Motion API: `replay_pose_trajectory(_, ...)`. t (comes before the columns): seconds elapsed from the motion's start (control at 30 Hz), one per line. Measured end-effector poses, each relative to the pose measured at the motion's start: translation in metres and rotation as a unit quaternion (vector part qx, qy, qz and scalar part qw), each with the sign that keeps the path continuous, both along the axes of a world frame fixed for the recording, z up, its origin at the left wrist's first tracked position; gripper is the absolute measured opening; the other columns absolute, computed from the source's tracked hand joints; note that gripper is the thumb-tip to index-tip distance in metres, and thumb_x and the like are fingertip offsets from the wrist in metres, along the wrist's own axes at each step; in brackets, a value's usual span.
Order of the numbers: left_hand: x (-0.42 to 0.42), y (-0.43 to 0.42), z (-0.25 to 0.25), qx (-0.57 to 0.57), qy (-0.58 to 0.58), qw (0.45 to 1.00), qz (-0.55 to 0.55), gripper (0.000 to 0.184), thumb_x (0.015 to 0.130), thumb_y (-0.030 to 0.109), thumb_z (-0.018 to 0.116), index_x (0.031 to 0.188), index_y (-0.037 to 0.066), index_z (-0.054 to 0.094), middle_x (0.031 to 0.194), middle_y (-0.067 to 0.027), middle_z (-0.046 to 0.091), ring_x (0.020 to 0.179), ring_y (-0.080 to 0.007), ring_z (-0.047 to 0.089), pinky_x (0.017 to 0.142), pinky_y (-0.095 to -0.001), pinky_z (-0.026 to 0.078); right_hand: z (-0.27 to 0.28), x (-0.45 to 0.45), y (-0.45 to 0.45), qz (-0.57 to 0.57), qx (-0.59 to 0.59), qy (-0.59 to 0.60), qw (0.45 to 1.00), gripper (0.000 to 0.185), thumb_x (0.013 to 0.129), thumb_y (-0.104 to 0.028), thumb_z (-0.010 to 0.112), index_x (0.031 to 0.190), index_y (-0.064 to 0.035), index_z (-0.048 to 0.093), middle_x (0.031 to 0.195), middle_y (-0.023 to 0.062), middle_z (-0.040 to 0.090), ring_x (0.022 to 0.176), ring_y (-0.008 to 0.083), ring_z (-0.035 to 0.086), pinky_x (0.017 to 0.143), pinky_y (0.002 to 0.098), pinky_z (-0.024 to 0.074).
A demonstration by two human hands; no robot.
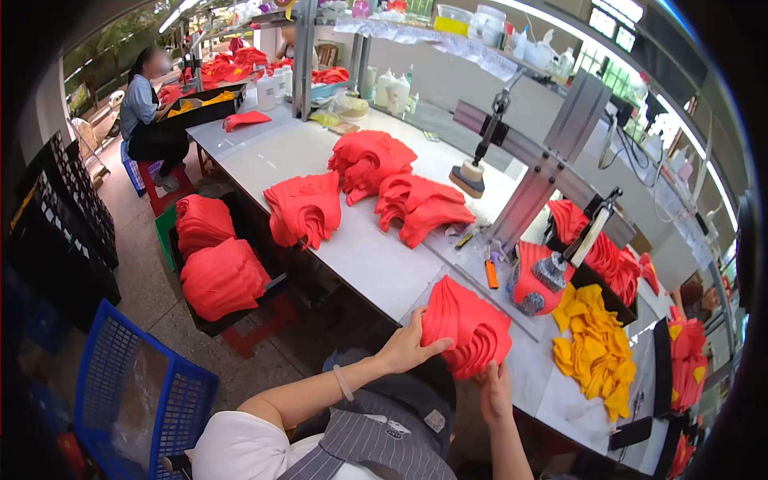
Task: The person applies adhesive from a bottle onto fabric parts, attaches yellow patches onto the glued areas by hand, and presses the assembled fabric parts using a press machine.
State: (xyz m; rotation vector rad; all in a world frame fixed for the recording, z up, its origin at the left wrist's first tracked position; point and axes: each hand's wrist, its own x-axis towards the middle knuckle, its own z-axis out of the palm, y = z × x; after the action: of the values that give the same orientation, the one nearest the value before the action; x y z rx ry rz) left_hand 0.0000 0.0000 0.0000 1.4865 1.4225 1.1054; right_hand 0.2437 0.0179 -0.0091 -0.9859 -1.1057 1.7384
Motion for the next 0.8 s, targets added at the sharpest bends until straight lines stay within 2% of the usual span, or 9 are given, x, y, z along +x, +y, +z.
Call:
replay_pose_trajectory(0.1, 0.000, -0.031, -0.010, -0.060, -0.012, 0.998, -0.015, 0.104, 0.081, 0.062, 0.062, 0.139, -0.011, 0.015, 0.114, -0.0370, 0.054, 0.109, -0.0435, 0.058, 0.092, -0.0416, 0.046, -0.006, -0.009, -0.034, -0.017, 0.055, -0.070, 0.996, 0.067, 0.094, -0.026, 0.060, 0.145, -0.0038, 0.024, 0.141, 0.0148, 0.039, 0.130, 0.0218, 0.038, 0.109, 0.0370, 0.0286)
replay_pose_trajectory(0.17, 0.003, -0.020, -0.026, 0.013, 0.022, 1.000, -0.006, 0.104, 0.081, 0.062, 0.062, 0.139, -0.011, 0.014, 0.112, -0.0363, 0.055, 0.104, -0.0432, 0.060, 0.090, -0.0415, 0.047, -0.007, -0.018, -0.033, -0.048, 0.170, -0.160, 0.971, 0.066, 0.094, -0.026, 0.059, 0.145, -0.0018, 0.024, 0.140, 0.0154, 0.039, 0.130, 0.0234, 0.039, 0.108, 0.0354, 0.0284)
replay_pose_trajectory(0.2, 0.003, -0.017, -0.015, -0.019, 0.014, 0.999, -0.021, 0.102, 0.080, 0.059, 0.065, 0.138, -0.012, 0.019, 0.115, -0.0365, 0.052, 0.106, -0.0454, 0.057, 0.092, -0.0437, 0.045, -0.012, -0.015, -0.027, -0.059, 0.183, -0.165, 0.967, 0.065, 0.095, -0.024, 0.058, 0.145, 0.0007, 0.024, 0.140, 0.0155, 0.040, 0.130, 0.0246, 0.038, 0.108, 0.0342, 0.0274)
replay_pose_trajectory(0.27, 0.002, -0.018, -0.014, 0.076, 0.112, 0.991, 0.015, 0.100, 0.079, 0.056, 0.068, 0.136, -0.013, 0.023, 0.118, -0.0354, 0.050, 0.107, -0.0456, 0.054, 0.094, -0.0441, 0.044, -0.021, -0.016, -0.026, -0.083, 0.219, -0.145, 0.961, 0.062, 0.095, -0.021, 0.056, 0.144, 0.0022, 0.026, 0.141, 0.0153, 0.039, 0.130, 0.0234, 0.037, 0.109, 0.0341, 0.0268)
replay_pose_trajectory(0.43, 0.018, -0.025, -0.012, 0.152, 0.266, 0.952, 0.024, 0.098, 0.075, 0.049, 0.074, 0.134, -0.012, 0.026, 0.122, -0.0283, 0.046, 0.123, -0.0361, 0.041, 0.103, -0.0436, 0.035, -0.016, -0.012, -0.037, -0.159, 0.085, -0.144, 0.973, 0.044, 0.097, -0.022, 0.053, 0.132, 0.0030, 0.043, 0.122, 0.0116, 0.055, 0.109, 0.0186, 0.052, 0.095, 0.0326, 0.0410)
replay_pose_trajectory(0.5, 0.037, -0.025, -0.017, 0.029, -0.157, 0.987, -0.008, 0.098, 0.076, 0.041, 0.077, 0.138, -0.009, 0.020, 0.131, -0.0244, 0.039, 0.125, -0.0331, 0.040, 0.104, -0.0443, 0.034, -0.014, -0.011, -0.044, -0.159, 0.046, -0.238, 0.957, 0.044, 0.097, -0.023, 0.054, 0.132, 0.0015, 0.043, 0.120, 0.0102, 0.056, 0.108, 0.0165, 0.051, 0.095, 0.0309, 0.0402)
replay_pose_trajectory(0.6, 0.043, -0.034, -0.032, -0.052, -0.275, 0.960, -0.034, 0.100, 0.078, 0.026, 0.076, 0.144, 0.001, 0.005, 0.141, -0.0196, 0.024, 0.116, -0.0303, 0.050, 0.077, -0.0351, 0.056, -0.029, -0.019, -0.054, -0.178, 0.025, -0.111, 0.977, 0.056, 0.097, -0.022, 0.054, 0.141, -0.0011, 0.028, 0.129, 0.0103, 0.046, 0.116, 0.0169, 0.045, 0.100, 0.0299, 0.0357)
replay_pose_trajectory(0.7, 0.039, -0.043, -0.051, -0.092, -0.248, 0.964, -0.030, 0.101, 0.078, 0.024, 0.074, 0.145, 0.005, 0.001, 0.142, -0.0193, 0.022, 0.117, -0.0291, 0.049, 0.066, -0.0310, 0.059, -0.030, -0.025, -0.062, -0.194, 0.011, -0.068, 0.979, 0.057, 0.097, -0.022, 0.055, 0.140, -0.0006, 0.025, 0.128, 0.0099, 0.044, 0.116, 0.0154, 0.044, 0.099, 0.0290, 0.0367)
replay_pose_trajectory(0.8, 0.035, -0.039, -0.070, -0.048, -0.224, 0.972, -0.051, 0.096, 0.081, 0.024, 0.070, 0.146, 0.003, 0.003, 0.141, -0.0191, 0.024, 0.115, -0.0286, 0.048, 0.076, -0.0343, 0.055, -0.037, -0.028, -0.061, -0.204, 0.006, -0.025, 0.979, 0.057, 0.096, -0.023, 0.057, 0.137, -0.0002, 0.025, 0.124, 0.0107, 0.046, 0.112, 0.0137, 0.047, 0.094, 0.0278, 0.0398)
